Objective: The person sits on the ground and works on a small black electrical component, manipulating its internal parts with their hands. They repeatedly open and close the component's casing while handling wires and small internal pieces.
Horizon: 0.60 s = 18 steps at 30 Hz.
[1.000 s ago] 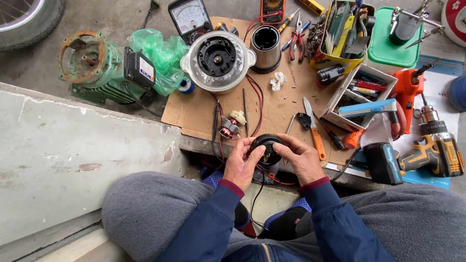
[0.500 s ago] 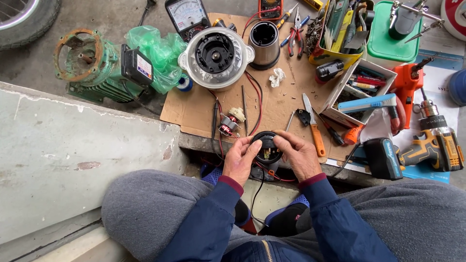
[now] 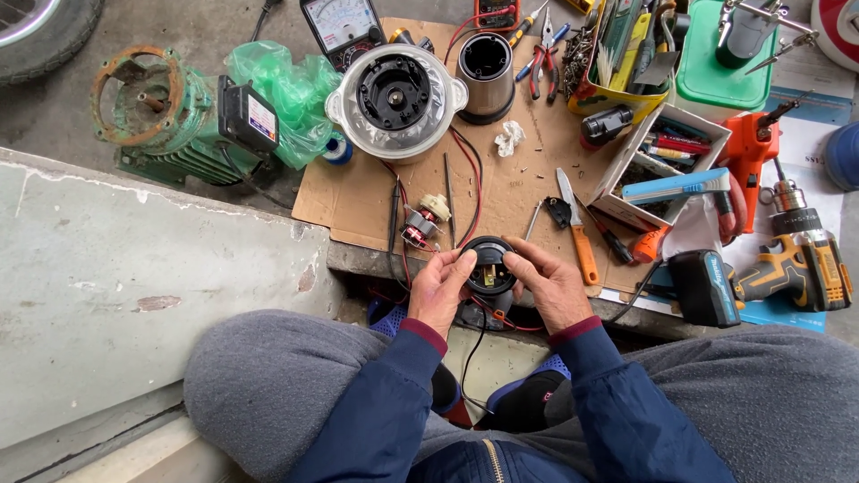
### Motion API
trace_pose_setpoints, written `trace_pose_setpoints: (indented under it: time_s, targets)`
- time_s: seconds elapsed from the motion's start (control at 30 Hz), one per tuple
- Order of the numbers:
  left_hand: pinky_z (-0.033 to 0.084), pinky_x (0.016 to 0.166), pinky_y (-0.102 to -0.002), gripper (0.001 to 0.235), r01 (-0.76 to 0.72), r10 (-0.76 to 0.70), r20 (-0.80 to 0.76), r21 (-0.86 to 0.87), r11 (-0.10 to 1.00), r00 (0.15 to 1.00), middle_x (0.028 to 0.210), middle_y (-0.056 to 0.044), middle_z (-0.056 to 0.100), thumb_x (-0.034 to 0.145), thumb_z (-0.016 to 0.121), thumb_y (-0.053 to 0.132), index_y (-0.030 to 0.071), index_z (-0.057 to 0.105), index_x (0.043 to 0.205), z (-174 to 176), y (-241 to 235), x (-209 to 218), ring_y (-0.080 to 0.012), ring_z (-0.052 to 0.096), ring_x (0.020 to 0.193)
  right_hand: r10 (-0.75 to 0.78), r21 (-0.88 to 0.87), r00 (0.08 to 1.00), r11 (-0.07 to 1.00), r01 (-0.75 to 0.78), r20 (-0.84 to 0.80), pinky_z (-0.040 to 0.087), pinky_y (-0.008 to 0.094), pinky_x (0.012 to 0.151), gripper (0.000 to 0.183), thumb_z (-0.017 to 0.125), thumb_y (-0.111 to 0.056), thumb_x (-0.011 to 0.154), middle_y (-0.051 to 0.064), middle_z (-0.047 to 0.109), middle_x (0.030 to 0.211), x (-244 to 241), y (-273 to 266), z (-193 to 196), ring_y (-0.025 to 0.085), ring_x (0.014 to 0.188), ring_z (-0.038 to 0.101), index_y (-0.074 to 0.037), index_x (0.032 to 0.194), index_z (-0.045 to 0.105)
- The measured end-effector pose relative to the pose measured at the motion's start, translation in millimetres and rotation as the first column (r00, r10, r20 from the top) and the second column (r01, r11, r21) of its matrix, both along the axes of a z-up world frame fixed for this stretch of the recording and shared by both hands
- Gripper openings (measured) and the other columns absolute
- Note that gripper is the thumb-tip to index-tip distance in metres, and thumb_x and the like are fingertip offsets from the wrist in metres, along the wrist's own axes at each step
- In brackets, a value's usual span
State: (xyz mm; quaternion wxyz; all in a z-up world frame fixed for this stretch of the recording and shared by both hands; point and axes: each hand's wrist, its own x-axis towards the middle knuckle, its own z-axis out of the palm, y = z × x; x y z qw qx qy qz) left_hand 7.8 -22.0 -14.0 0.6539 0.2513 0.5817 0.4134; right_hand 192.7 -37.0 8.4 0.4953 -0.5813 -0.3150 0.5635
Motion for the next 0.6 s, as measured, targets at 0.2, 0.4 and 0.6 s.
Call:
trace_pose_setpoints:
  time_s: [0.2, 0.4, 0.6]
  targets:
    - [0.065, 0.081, -0.025, 0.056, 0.004, -0.004, -0.016, -0.004, 1.0, 1.0, 0.099, -0.009, 0.081, 0.092, 0.096, 0.035, -0.001, 0.076, 0.131, 8.5, 0.4, 3.1, -0.0132, 0.076, 0.091, -0.02, -0.016, 0.998, 1.0, 0.019, -0.066, 0.062, 0.031, 0.067, 0.044, 0.085, -0.019, 0.101, 0.015, 0.075, 0.081, -0.7, -0.6, -19.3, 0.015, 0.055, 0.065, -0.003, 0.141, 0.078]
    - [0.066, 0.08, -0.026, 0.057, 0.037, -0.033, -0.109, 0.034, 0.999, 0.994, 0.096, -0.007, 0.082, 0.088, 0.099, 0.039, 0.004, 0.078, 0.127, 10.3, 1.8, 3.7, -0.0111, 0.076, 0.09, -0.003, 0.018, 0.999, 1.0, 0.004, -0.054, 0.059, 0.031, 0.07, 0.044, 0.083, -0.02, 0.102, 0.014, 0.078, 0.092, -2.1, -3.2, -33.0, 0.015, 0.057, 0.068, -0.004, 0.142, 0.077]
    - [0.063, 0.083, -0.025, 0.056, 0.06, -0.042, -0.179, 0.096, 0.994, 0.983, 0.095, -0.005, 0.081, 0.088, 0.098, 0.039, 0.007, 0.076, 0.128, 14.3, 0.7, -0.4, -0.0112, 0.074, 0.091, 0.065, 0.045, 0.997, 0.997, -0.063, -0.038, 0.061, 0.032, 0.076, 0.051, 0.083, -0.022, 0.1, 0.014, 0.078, 0.107, -4.3, -2.4, -17.4, 0.015, 0.067, 0.07, -0.007, 0.149, 0.073]
